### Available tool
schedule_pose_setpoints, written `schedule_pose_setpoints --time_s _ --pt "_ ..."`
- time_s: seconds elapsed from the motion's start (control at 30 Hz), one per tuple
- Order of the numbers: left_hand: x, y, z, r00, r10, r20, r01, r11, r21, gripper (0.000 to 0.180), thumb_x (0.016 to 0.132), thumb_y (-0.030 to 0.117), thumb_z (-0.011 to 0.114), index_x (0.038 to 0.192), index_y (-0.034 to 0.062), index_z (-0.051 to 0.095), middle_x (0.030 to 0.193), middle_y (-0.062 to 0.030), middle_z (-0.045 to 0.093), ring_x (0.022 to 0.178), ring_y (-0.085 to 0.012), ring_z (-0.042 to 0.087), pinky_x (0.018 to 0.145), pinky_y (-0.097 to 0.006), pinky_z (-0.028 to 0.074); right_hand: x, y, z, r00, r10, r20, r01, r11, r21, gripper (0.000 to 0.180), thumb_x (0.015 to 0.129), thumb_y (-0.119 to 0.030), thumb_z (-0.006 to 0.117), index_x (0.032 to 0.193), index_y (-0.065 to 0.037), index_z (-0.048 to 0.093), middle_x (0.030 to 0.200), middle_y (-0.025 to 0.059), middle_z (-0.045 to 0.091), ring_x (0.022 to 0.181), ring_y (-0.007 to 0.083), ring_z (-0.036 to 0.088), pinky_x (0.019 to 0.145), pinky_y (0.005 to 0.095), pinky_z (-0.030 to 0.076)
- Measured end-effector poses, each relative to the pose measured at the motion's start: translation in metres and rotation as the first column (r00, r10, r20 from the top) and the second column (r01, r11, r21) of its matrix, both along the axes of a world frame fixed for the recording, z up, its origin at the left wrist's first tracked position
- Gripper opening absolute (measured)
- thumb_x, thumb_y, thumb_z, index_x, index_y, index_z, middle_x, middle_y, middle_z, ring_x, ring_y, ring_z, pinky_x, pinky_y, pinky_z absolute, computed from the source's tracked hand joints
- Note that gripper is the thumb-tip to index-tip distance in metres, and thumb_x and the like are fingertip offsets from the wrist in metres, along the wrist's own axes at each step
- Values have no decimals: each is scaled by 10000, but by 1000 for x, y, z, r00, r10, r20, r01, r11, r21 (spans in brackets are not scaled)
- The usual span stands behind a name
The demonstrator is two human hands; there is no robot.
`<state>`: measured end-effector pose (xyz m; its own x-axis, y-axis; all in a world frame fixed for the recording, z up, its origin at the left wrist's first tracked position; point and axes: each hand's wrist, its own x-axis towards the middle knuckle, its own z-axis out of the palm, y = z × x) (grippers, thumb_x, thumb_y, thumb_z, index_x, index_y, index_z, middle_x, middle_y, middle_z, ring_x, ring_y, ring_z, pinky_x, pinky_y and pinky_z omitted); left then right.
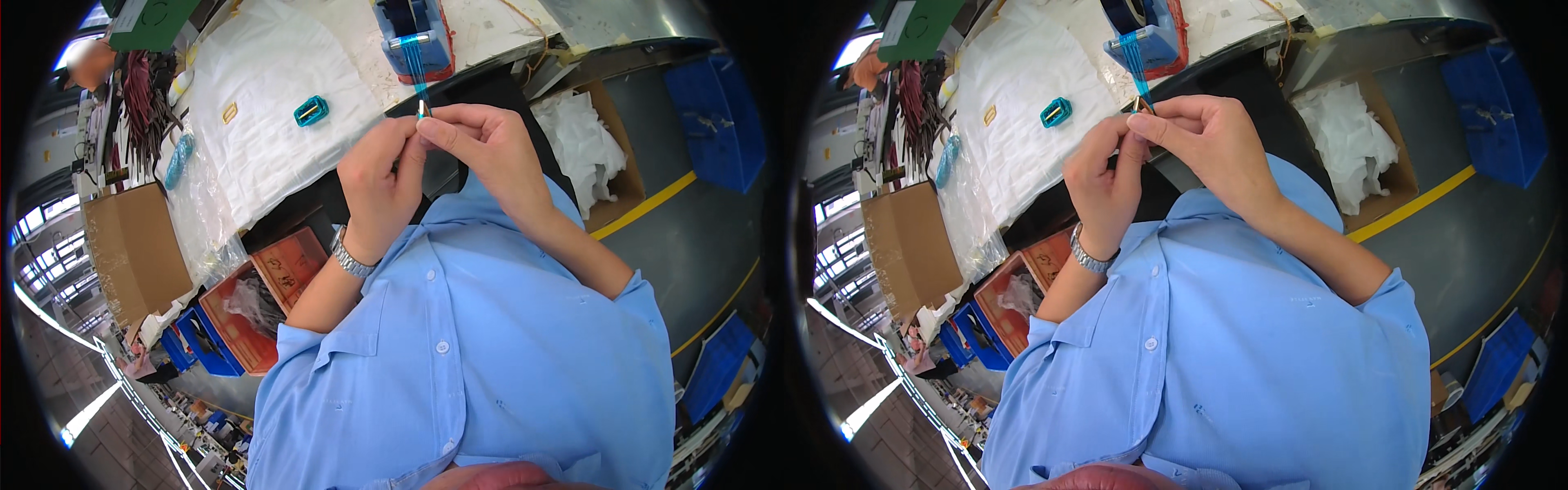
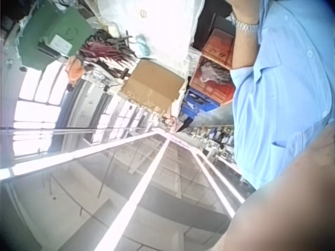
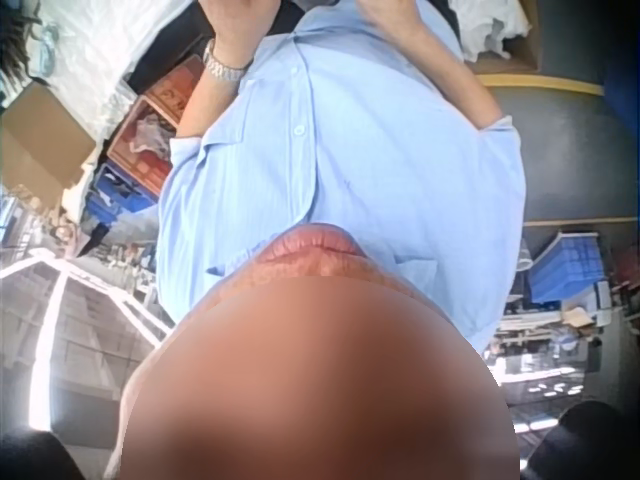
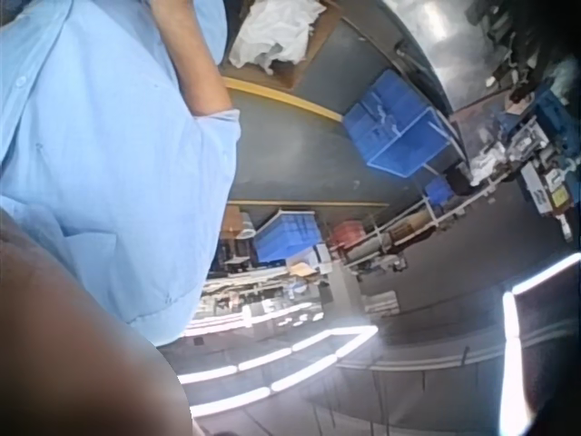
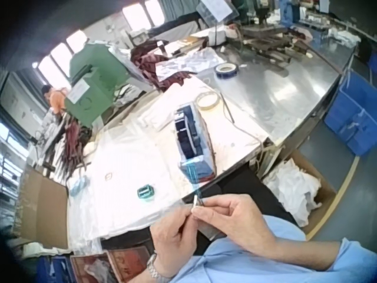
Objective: The recorder is wrapping gold-colored metal buckles with protective film and securing them with tape before placing them into a plastic bag.
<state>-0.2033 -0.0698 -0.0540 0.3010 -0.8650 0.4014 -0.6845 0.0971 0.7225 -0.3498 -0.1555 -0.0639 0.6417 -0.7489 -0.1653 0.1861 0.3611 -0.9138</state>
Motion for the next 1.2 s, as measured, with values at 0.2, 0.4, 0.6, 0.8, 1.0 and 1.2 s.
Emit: schedule_pose_setpoints --time_s 0.2,0.4,0.6,0.8,1.0,1.2 --pt "27 -21 23 916 -32 -399 165 938 304 195 1068 127 685 962 -34 716 730 -33 680 631 -96 646 587 -247 515 0 -2 1 999 49 0 -49 997 -59 307 1041 -227 756 1162 53 790 971 84 821 917 87 745 822 233 568" --pt "49 -43 36 743 30 -669 346 837 423 260 1067 184 700 887 -3 700 705 -3 633 585 -93 644 528 -238 529 -2 -9 -14 995 90 -48 -95 990 -106 326 990 -195 789 1200 55 769 1005 101 821 950 123 764 871 271 585" --pt "65 -58 43 694 33 -719 458 751 477 258 1052 200 724 875 14 701 708 3 623 574 -95 634 522 -239 520 7 -28 -13 999 -12 -45 -6 926 -377 451 929 -147 838 1311 57 709 1124 128 807 998 199 779 943 330 608" --pt "75 -74 53 696 87 -713 494 663 563 261 1039 222 744 867 32 697 694 11 608 535 -95 581 499 -238 456 17 -36 -16 1000 7 23 4 897 -442 499 926 -158 849 1355 42 692 1156 141 806 1019 219 785 952 341 612" --pt "75 -78 52 723 99 -684 461 668 584 265 1034 231 749 866 32 701 686 4 619 536 -84 577 503 -237 449 20 -33 -16 998 -58 5 55 900 -433 461 928 -175 852 1317 34 718 1042 132 823 933 189 800 880 314 623" --pt "55 -61 55 982 -11 -189 96 889 447 177 1041 142 711 971 -19 735 772 -52 708 601 -96 644 578 -245 520 20 -34 -9 996 -87 -12 75 909 -411 376 940 -195 845 1223 38 764 942 120 826 870 154 795 801 285 613"
